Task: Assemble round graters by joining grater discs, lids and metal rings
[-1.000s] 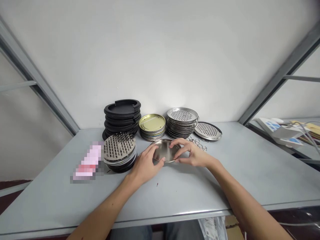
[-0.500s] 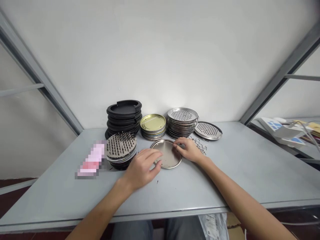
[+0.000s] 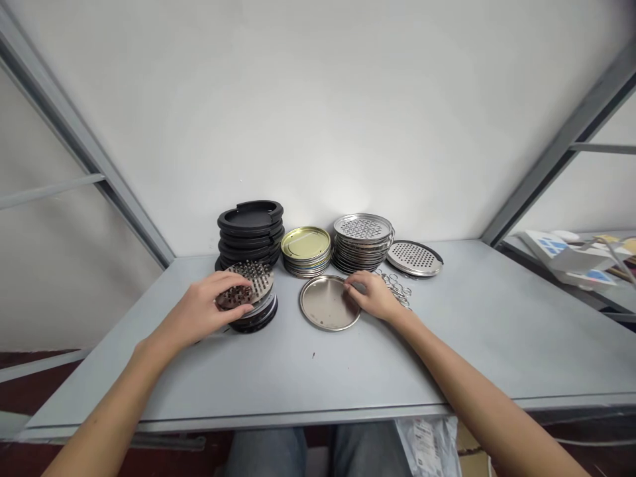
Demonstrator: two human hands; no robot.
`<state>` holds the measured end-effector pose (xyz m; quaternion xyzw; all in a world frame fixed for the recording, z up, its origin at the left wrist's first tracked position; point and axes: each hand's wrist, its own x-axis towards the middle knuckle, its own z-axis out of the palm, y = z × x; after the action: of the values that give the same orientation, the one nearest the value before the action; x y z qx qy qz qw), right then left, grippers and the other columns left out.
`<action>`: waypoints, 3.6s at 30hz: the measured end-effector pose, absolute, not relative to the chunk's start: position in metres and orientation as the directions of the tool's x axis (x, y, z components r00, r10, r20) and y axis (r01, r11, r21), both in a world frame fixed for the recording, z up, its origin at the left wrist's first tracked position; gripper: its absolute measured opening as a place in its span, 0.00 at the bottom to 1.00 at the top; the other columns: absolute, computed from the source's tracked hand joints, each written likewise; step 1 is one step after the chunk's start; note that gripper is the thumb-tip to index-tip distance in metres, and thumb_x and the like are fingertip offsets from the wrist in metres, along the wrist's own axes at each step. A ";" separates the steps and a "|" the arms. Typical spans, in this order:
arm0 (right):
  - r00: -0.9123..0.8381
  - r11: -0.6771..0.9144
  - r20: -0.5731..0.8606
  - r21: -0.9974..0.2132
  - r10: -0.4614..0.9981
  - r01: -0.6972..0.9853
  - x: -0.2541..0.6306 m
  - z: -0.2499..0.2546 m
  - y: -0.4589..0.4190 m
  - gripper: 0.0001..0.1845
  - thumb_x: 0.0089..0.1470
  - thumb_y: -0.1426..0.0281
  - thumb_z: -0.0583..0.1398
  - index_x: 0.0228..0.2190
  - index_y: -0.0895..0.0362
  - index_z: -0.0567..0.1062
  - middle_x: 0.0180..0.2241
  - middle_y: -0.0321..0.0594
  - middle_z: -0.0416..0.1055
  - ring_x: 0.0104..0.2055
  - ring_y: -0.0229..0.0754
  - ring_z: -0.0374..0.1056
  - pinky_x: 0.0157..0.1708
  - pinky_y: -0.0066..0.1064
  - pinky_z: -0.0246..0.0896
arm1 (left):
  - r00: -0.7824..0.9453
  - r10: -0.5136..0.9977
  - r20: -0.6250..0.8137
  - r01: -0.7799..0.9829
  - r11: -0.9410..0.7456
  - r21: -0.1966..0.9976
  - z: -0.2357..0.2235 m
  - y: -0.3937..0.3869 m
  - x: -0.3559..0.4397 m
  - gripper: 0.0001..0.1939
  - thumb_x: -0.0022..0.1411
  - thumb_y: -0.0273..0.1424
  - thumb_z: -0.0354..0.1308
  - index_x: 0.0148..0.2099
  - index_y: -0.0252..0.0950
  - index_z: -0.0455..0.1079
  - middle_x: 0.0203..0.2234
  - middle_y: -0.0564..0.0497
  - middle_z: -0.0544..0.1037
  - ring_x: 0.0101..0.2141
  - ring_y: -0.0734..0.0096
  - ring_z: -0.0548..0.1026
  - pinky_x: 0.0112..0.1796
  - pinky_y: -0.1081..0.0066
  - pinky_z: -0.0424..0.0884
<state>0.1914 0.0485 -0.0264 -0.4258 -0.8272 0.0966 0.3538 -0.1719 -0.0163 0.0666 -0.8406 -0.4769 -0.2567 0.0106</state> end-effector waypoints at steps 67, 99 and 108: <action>-0.496 -0.152 -0.127 -0.988 0.859 -0.011 0.191 0.003 0.036 0.21 0.53 0.59 0.59 0.45 0.57 0.74 0.35 0.44 0.75 0.31 0.39 0.70 0.29 0.30 0.67 | 0.521 -0.012 0.854 0.430 -0.860 -0.274 0.021 -0.015 -0.035 0.11 0.53 0.22 0.65 0.39 0.39 0.74 0.33 0.52 0.78 0.41 0.68 0.75 0.43 0.66 0.72; -0.190 0.028 -0.019 -0.969 0.982 0.244 0.190 -0.020 0.052 0.20 0.52 0.60 0.58 0.44 0.58 0.72 0.24 0.35 0.68 0.21 0.33 0.58 0.20 0.26 0.55 | 0.215 0.851 0.479 0.170 -0.516 0.839 -0.024 -0.006 -0.033 0.15 0.62 0.20 0.48 0.48 0.38 0.68 0.44 0.45 0.70 0.39 0.69 0.78 0.39 0.71 0.76; -0.156 0.157 0.103 -0.907 0.982 0.391 0.189 -0.026 0.053 0.18 0.53 0.62 0.57 0.43 0.58 0.73 0.29 0.41 0.75 0.29 0.42 0.68 0.32 0.34 0.65 | 0.102 0.987 0.126 -0.160 -0.109 0.981 -0.027 0.003 -0.032 0.13 0.55 0.23 0.59 0.44 0.34 0.67 0.42 0.44 0.72 0.40 0.62 0.79 0.38 0.67 0.78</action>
<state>0.1895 0.0533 -0.0265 -0.5233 -0.6562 0.3842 0.3847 -0.0320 0.0029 -0.0274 -0.5156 -0.4009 -0.5371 -0.5338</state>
